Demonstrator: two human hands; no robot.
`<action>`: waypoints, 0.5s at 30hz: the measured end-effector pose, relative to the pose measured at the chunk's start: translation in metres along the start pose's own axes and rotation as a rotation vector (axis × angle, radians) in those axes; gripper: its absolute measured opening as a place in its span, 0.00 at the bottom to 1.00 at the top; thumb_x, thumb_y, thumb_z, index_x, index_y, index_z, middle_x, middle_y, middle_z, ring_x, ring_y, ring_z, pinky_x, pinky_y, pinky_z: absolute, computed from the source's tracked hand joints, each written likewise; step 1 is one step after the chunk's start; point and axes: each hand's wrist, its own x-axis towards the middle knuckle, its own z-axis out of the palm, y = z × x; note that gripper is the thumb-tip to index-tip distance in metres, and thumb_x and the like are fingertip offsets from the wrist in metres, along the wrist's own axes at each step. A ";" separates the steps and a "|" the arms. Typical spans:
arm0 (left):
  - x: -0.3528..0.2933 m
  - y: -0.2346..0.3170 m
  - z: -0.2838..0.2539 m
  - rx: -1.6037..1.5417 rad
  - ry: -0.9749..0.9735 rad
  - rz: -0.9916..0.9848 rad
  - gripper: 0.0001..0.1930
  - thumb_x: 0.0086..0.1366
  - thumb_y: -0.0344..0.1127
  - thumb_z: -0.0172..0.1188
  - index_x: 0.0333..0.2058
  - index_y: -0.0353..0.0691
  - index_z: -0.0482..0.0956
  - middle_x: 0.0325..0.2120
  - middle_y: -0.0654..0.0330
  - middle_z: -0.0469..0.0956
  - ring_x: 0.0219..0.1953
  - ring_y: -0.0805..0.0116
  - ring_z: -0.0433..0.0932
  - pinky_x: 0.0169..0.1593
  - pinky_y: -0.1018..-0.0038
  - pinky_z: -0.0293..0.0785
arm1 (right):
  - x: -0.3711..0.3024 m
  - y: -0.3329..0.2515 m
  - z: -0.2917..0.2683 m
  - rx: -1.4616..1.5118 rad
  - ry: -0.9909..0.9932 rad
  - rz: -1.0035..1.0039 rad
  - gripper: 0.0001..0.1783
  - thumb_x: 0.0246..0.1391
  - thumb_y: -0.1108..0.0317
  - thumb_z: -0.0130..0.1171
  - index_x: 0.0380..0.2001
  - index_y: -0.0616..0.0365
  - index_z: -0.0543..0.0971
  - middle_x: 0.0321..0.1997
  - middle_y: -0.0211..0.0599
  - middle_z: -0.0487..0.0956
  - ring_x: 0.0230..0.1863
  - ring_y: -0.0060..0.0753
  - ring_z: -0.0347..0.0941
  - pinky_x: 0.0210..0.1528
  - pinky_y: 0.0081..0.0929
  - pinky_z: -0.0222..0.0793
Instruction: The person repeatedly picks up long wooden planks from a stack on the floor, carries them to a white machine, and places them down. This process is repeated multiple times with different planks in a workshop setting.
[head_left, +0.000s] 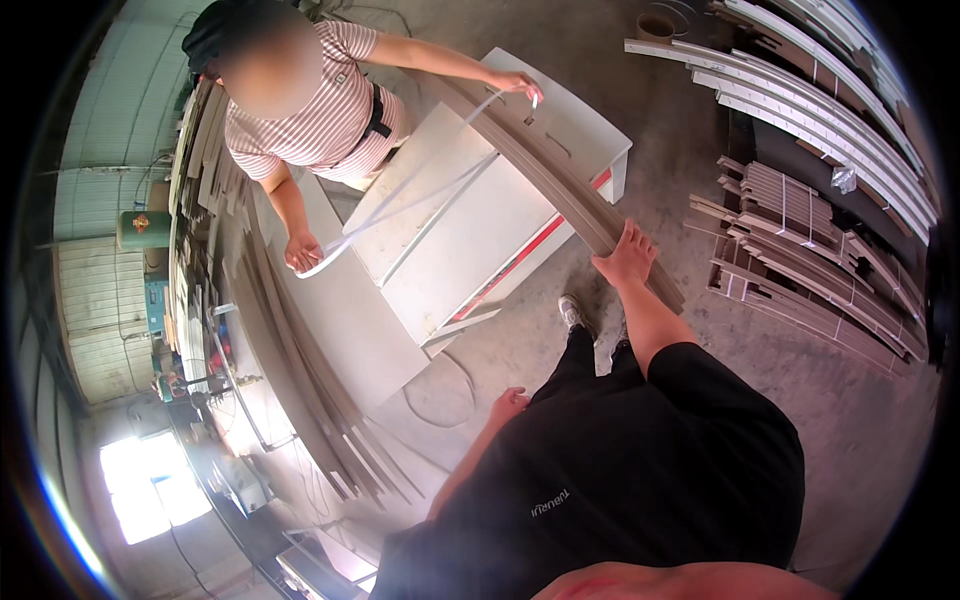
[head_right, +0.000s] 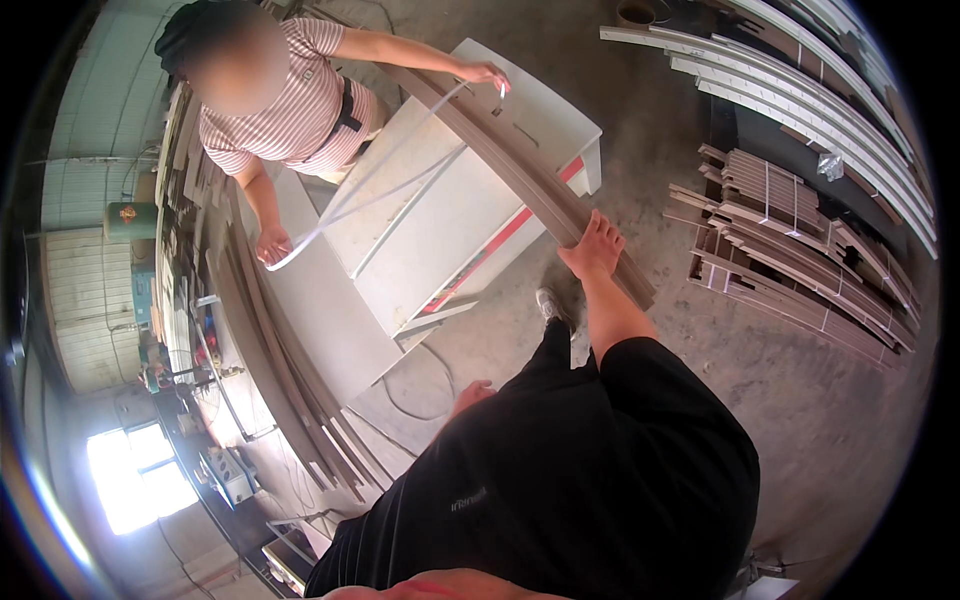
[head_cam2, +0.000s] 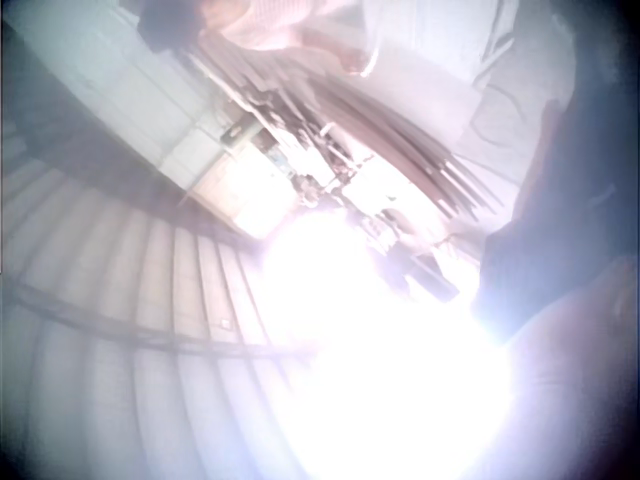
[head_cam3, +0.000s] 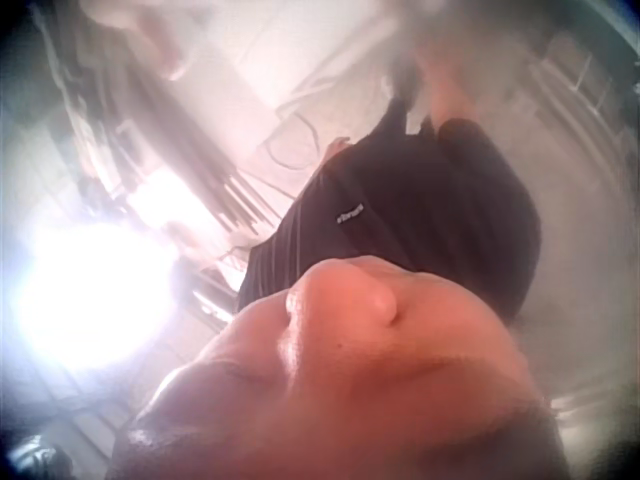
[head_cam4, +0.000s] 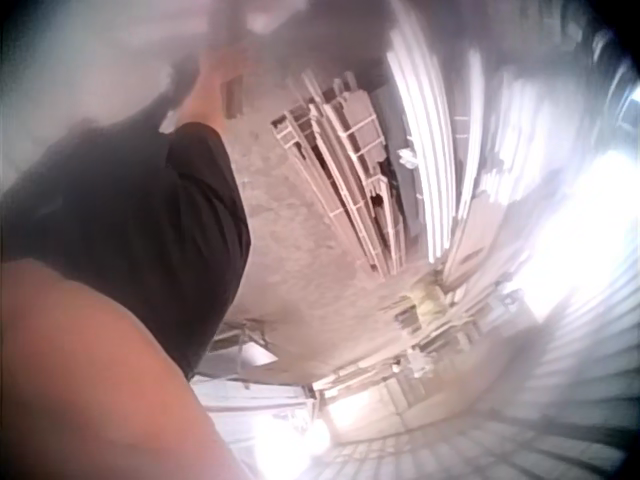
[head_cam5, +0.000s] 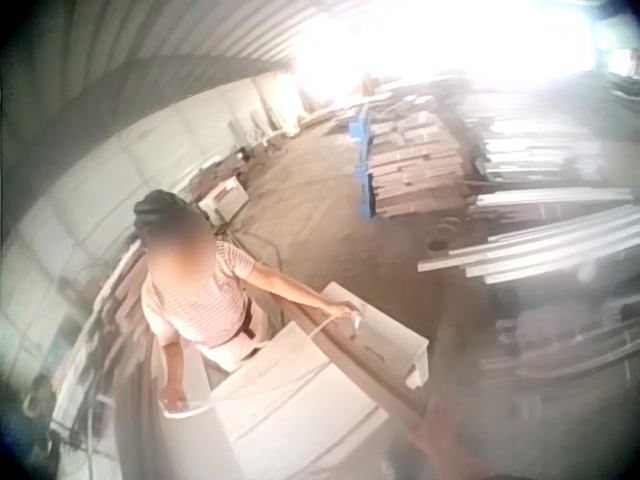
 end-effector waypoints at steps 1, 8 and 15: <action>0.002 -0.002 0.000 -0.022 0.002 0.006 0.24 0.65 0.43 0.63 0.56 0.36 0.78 0.36 0.54 0.87 0.39 0.66 0.86 0.47 0.69 0.80 | -0.001 0.001 0.000 0.006 0.013 -0.006 0.63 0.41 0.40 0.71 0.75 0.53 0.52 0.74 0.40 0.62 0.73 0.47 0.58 0.73 0.50 0.51; 0.007 -0.002 -0.009 0.036 0.011 0.019 0.23 0.64 0.43 0.65 0.55 0.39 0.79 0.35 0.55 0.87 0.38 0.66 0.86 0.47 0.68 0.81 | 0.001 0.002 -0.004 -0.002 -0.009 0.017 0.63 0.41 0.41 0.72 0.74 0.53 0.53 0.73 0.40 0.63 0.73 0.46 0.59 0.73 0.49 0.52; 0.012 -0.044 -0.002 -0.131 0.030 -0.041 0.23 0.63 0.44 0.66 0.54 0.39 0.80 0.35 0.54 0.87 0.40 0.64 0.86 0.48 0.68 0.81 | 0.002 0.001 -0.002 -0.015 -0.030 0.020 0.63 0.41 0.40 0.73 0.75 0.52 0.52 0.74 0.39 0.62 0.73 0.45 0.58 0.74 0.48 0.51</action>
